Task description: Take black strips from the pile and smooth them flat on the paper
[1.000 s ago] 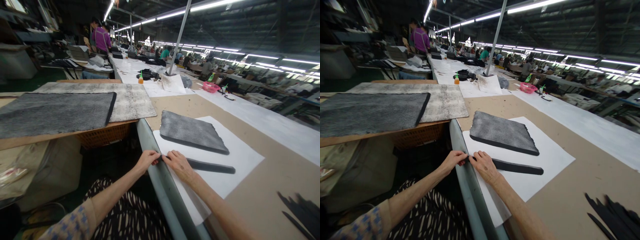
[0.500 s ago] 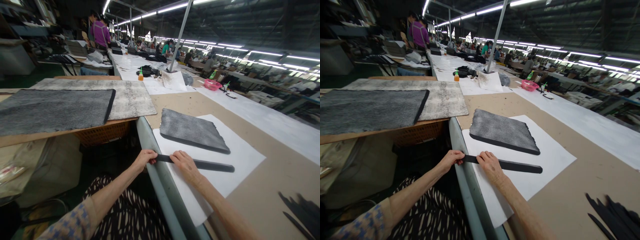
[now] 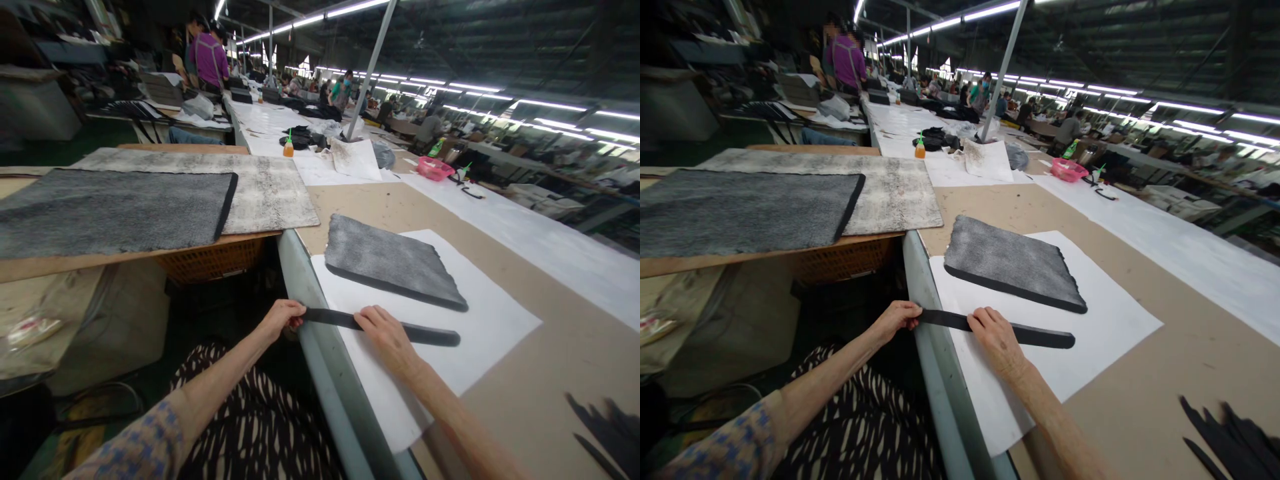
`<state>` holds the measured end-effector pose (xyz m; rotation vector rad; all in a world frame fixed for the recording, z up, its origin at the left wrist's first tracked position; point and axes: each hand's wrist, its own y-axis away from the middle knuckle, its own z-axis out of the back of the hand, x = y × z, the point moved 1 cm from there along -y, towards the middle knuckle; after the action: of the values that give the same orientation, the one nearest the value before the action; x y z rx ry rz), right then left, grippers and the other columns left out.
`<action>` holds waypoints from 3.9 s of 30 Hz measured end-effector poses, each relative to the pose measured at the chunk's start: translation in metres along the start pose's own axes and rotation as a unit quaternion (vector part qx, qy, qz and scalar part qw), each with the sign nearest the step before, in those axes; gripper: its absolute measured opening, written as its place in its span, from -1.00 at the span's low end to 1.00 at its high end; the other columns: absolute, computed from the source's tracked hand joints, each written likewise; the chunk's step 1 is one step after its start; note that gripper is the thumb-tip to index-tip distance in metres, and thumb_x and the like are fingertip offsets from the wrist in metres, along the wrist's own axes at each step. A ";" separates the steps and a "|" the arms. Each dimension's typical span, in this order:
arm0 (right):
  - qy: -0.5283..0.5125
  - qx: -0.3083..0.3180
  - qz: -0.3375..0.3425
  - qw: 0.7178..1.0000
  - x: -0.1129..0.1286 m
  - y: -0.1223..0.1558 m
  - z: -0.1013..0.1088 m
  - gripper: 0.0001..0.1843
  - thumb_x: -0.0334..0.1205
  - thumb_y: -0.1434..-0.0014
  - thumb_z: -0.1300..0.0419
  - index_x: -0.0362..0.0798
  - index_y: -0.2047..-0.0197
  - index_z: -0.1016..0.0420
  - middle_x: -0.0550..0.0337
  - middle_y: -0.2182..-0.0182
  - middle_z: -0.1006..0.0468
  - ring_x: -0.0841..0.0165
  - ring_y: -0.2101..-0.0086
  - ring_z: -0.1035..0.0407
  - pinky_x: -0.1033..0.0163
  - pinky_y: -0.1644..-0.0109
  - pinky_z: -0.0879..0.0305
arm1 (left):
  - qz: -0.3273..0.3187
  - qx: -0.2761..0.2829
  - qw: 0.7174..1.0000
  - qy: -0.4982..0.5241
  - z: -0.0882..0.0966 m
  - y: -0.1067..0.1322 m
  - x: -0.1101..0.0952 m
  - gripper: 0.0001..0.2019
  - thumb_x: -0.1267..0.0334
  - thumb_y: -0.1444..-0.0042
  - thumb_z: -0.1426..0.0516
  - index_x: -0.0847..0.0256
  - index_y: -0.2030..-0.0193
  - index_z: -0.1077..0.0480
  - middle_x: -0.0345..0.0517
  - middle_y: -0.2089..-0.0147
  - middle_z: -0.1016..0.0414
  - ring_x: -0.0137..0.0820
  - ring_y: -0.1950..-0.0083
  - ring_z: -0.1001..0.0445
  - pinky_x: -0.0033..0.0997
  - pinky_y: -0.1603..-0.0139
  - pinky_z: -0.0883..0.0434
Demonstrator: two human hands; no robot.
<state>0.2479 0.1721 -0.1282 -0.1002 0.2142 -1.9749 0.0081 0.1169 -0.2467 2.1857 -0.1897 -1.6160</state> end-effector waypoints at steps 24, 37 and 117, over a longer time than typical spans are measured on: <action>0.132 0.017 0.096 0.986 0.027 -0.034 -0.010 -0.85 -0.45 -0.17 -0.04 -0.18 0.20 -0.38 0.11 0.35 -0.32 0.31 0.33 -0.13 0.21 0.27 -0.14 | 0.075 -0.104 0.990 -0.049 0.052 -0.008 0.075 -0.72 0.10 0.24 -0.21 0.32 0.53 -0.36 -0.17 0.63 -0.33 -0.50 0.61 -0.27 -0.53 0.57 -0.17; 0.120 -0.007 0.090 0.989 0.034 -0.036 -0.010 -0.91 -0.44 -0.15 -0.07 -0.13 0.29 -0.37 0.13 0.38 -0.30 0.30 0.35 -0.12 0.19 0.30 -0.09 | -0.201 -0.006 0.958 -0.204 -0.029 0.042 -0.034 -0.71 0.06 -0.06 -0.04 0.25 0.41 -0.44 -0.16 0.38 -0.44 -0.41 0.29 -0.34 -0.51 0.24 -0.25; 0.147 0.035 0.048 0.987 0.004 -0.001 -0.006 -0.79 -0.51 -0.12 0.00 -0.17 0.19 -0.37 0.09 0.30 -0.35 0.29 0.32 -0.18 0.20 0.30 -0.15 | -0.068 0.078 0.978 -0.183 -0.001 0.045 -0.045 -0.70 0.07 0.12 -0.15 0.32 0.59 -0.33 -0.28 0.66 -0.19 -0.57 0.59 -0.09 -0.54 0.56 -0.01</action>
<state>0.2446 0.1698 -0.1341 0.2446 0.3341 -1.8931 0.0011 0.0920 -0.1881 2.0281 -0.2855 -2.1411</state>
